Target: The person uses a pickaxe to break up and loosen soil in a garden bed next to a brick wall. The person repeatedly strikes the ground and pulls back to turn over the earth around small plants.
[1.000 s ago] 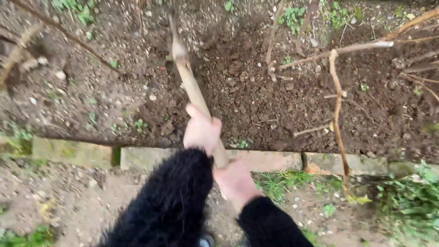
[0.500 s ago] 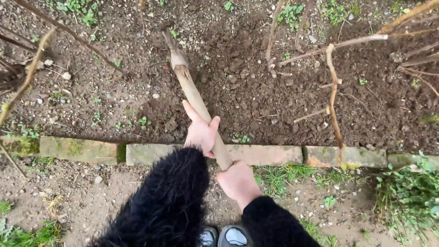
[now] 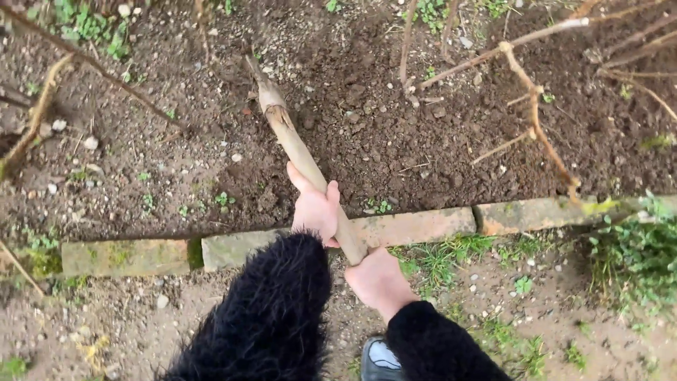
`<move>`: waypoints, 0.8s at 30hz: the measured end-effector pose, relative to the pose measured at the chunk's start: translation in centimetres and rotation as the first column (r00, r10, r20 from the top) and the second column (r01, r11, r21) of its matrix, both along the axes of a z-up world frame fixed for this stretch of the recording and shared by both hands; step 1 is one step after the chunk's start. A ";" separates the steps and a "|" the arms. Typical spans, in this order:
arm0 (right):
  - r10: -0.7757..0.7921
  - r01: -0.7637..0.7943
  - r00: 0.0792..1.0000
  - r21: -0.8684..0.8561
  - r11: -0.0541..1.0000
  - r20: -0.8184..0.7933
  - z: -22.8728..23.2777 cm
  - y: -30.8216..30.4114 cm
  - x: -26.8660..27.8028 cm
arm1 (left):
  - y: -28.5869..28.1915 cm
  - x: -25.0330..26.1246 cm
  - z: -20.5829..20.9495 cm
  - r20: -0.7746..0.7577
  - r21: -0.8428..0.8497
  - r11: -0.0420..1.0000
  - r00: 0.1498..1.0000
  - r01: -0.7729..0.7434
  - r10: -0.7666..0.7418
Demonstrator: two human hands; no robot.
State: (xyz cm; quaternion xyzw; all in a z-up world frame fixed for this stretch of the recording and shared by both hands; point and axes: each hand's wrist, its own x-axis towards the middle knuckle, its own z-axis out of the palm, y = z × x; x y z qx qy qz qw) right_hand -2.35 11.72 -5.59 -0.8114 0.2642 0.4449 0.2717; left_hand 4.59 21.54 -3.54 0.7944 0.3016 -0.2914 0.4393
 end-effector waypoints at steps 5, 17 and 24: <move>-0.049 0.051 0.997 -0.054 0.997 0.053 -2.5 1.0 -1.8 | 1.5 -0.7 -2.2 0.054 -0.023 0.995 0.994 0.101 -0.099; 0.053 -0.047 0.991 -0.052 0.998 0.119 -3.0 -4.1 2.2 | -1.4 6.1 -13.4 0.089 -0.056 0.989 0.986 -0.138 0.143; 0.315 -0.316 0.948 -0.167 0.934 -0.035 2.0 -5.2 6.4 | -2.4 12.1 -18.5 0.274 0.178 0.915 0.911 -0.362 0.308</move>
